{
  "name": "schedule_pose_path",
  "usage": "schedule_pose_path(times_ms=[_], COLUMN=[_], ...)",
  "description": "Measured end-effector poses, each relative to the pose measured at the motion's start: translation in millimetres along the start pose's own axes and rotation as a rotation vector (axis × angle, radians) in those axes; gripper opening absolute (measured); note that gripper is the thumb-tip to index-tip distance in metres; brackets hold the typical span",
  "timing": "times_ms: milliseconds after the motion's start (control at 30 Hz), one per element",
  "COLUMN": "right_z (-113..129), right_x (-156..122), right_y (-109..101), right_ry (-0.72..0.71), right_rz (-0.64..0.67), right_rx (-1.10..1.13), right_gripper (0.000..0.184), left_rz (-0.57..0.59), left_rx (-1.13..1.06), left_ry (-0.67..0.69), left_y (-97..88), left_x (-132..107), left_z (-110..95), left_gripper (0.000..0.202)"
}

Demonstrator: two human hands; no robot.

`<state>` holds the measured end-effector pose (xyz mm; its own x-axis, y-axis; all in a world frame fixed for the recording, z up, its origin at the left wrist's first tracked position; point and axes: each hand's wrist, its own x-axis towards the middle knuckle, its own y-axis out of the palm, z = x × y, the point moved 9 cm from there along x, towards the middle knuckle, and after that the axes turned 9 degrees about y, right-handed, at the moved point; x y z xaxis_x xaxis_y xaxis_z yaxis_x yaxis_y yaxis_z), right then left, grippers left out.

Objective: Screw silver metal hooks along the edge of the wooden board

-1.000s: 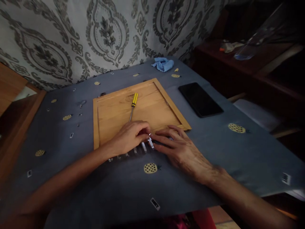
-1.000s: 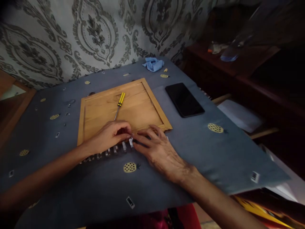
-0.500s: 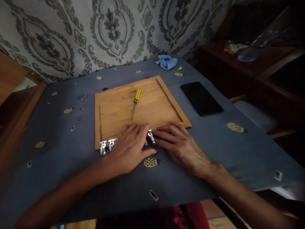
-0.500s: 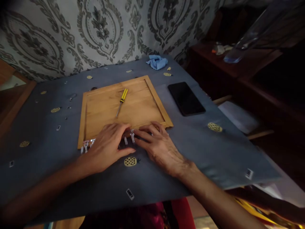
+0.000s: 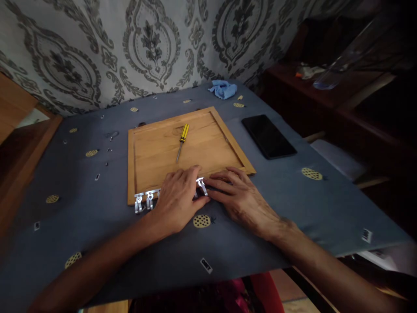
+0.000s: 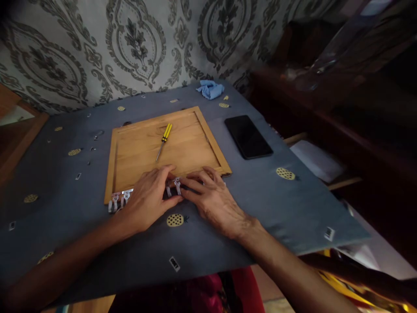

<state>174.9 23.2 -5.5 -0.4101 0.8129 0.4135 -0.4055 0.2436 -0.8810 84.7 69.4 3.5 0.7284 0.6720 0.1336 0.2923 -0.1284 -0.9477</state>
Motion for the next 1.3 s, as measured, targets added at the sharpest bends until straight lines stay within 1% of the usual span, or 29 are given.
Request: schedule_pose_path(times_ms=[300, 433, 533, 633, 733, 833, 1033, 1167, 1300], right_z=[-0.8, -3.4, -5.4, -10.3, -16.2, -19.2, -21.8, -22.6, -22.3], right_x=[1.3, 1.3, 1.9, 7.2, 18.1, 29.6, 38.5, 37.8, 37.8], right_y=[1.9, -0.3, -9.5, -22.1, -25.9, -20.6, -4.6, 2.4, 2.5], right_ry=[0.014, 0.020, 0.012, 0.065, 0.169, 0.228, 0.217, 0.203, 0.180], right_rz=[0.017, -0.018, -0.068, -0.106, -0.060, 0.023, 0.110, 0.117, 0.068], right_rx=[0.010, 0.047, 0.127, 0.204, 0.260, 0.294, 0.285, 0.283, 0.286], right_gripper=[0.024, 0.023, 0.030, 0.032, 0.023, 0.018, 0.017, 0.017, 0.017], left_rz=[0.031, 0.031, 0.032, 0.044, 0.050, 0.047, 0.019, 0.002, 0.003], left_rx=[-0.022, -0.032, -0.040, -0.054, -0.066, -0.069, -0.061, -0.055, -0.060], left_ry=[-0.062, -0.076, -0.080, -0.084, -0.089, -0.088, -0.081, -0.073, -0.067], left_y=[2.0, 2.9, 3.0, 2.9, 1.9, 1.1, 1.9, 1.2, 0.4], left_x=[0.6, 1.1, 1.4, 1.5, 1.4, 1.6, 1.8, 1.5, 1.6], left_z=[3.2, 5.1, 5.7, 5.6, 5.4, 5.3, 6.4, 6.2, 5.4], left_gripper=[0.055, 0.057, 0.062, 0.065, 0.064, 0.062, 0.053, 0.053, 0.053])
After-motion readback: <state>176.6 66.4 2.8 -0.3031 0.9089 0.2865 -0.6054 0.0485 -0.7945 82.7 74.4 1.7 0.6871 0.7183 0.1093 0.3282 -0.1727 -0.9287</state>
